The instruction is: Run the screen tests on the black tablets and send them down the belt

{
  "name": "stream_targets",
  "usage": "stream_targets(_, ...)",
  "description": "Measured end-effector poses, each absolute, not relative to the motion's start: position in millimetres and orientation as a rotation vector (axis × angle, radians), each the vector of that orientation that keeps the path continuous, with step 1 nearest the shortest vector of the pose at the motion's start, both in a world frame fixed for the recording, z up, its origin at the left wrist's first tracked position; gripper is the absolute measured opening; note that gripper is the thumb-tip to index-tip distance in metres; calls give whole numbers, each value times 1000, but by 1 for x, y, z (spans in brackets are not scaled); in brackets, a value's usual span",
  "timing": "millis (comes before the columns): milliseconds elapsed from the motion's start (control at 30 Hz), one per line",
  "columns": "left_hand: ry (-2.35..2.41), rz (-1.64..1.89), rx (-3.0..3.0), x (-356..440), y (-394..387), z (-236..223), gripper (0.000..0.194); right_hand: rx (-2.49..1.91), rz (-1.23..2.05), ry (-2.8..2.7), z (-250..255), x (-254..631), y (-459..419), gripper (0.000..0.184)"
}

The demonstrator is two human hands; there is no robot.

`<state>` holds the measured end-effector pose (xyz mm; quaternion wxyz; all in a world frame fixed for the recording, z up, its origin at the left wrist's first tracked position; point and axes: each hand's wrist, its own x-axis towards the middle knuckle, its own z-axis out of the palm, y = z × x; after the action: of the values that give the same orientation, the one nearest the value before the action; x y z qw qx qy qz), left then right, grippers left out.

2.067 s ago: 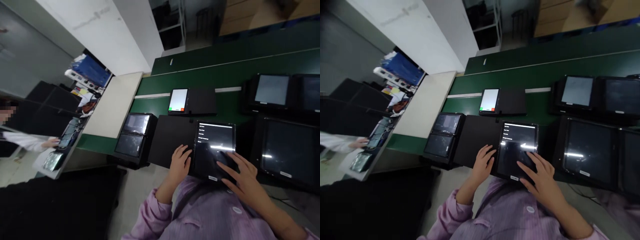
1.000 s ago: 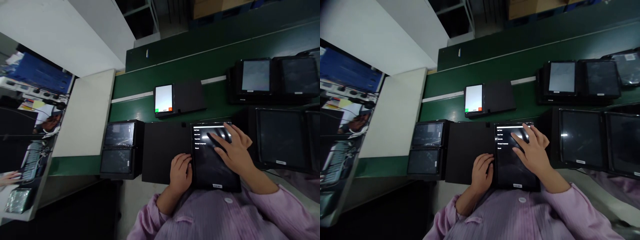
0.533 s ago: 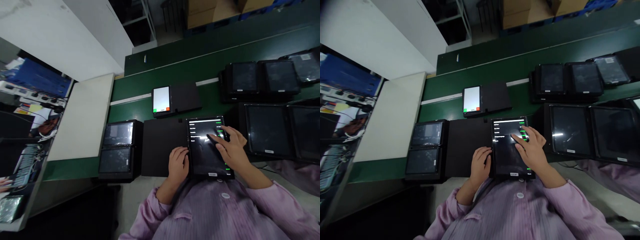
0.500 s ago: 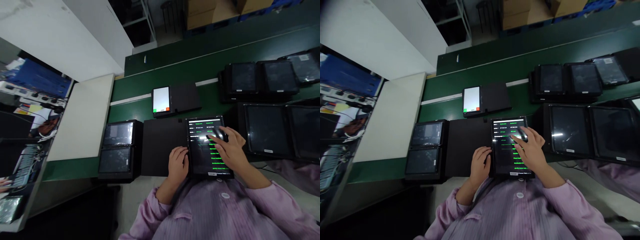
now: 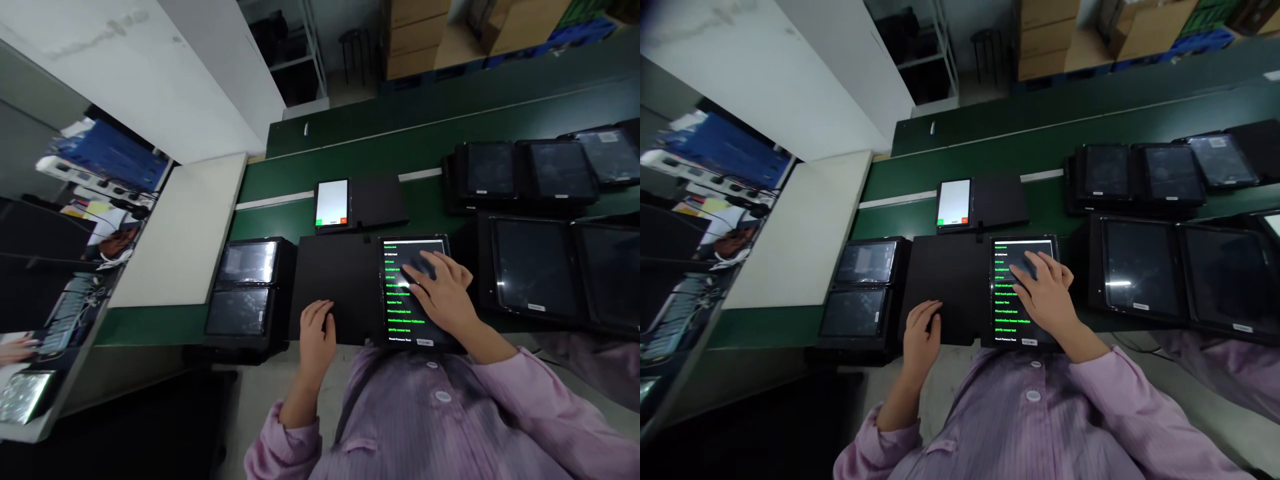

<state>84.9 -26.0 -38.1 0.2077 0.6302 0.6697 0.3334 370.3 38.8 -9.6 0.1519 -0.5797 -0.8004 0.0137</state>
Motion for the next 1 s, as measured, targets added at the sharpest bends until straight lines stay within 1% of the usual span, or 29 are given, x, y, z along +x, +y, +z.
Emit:
stream_targets(67,1812,905,1691,95,-28,-34,29,-1714,128,-2263,-10,373,39,38)
stream_targets(133,1733,869,1626,113,-27,-32,32,-1798,397,-2013,-13,382,39,38)
stream_targets(167,1691,848,1590,123,-26,-32,34,-1835,548,-1819,-15,389,38,41)
stream_targets(267,1563,787,1475,155,-22,-33,48,-1898,855,-1287,-26,407,36,69)
stream_targets(300,1520,773,1436,164,-20,-33,54,-1905,925,-1193,-30,410,34,76)
stream_targets(333,1479,764,1395,172,-19,-34,58,-1898,1001,-1133,-33,412,33,79)
stream_targets(367,1442,760,1352,179,-17,-34,62,-1873,1094,-1069,-36,412,32,78)
stream_targets(467,1351,773,1223,193,-14,-34,68,-1768,1319,-888,-34,410,29,67)
stream_targets(600,1215,823,1116,208,-9,-28,71,-1748,1312,-661,-9,424,24,51)
stream_targets(667,1134,860,1088,214,-3,-24,70,-1757,1285,-557,8,435,21,49)
stream_targets(733,1114,877,1135,215,7,-19,66,-1761,1290,-474,23,442,23,50)
stream_targets(800,1281,853,1311,203,21,-14,57,-1755,1293,-418,31,444,34,50)
stream_targets(867,1610,813,1460,176,34,-12,51,-1733,1286,-428,31,442,59,47)
stream_targets(900,1772,812,1449,158,39,-13,53,-1720,1277,-454,30,439,78,45)
stream_targets(1000,2176,763,1231,106,38,-19,66,-1703,1207,-598,22,428,154,44)
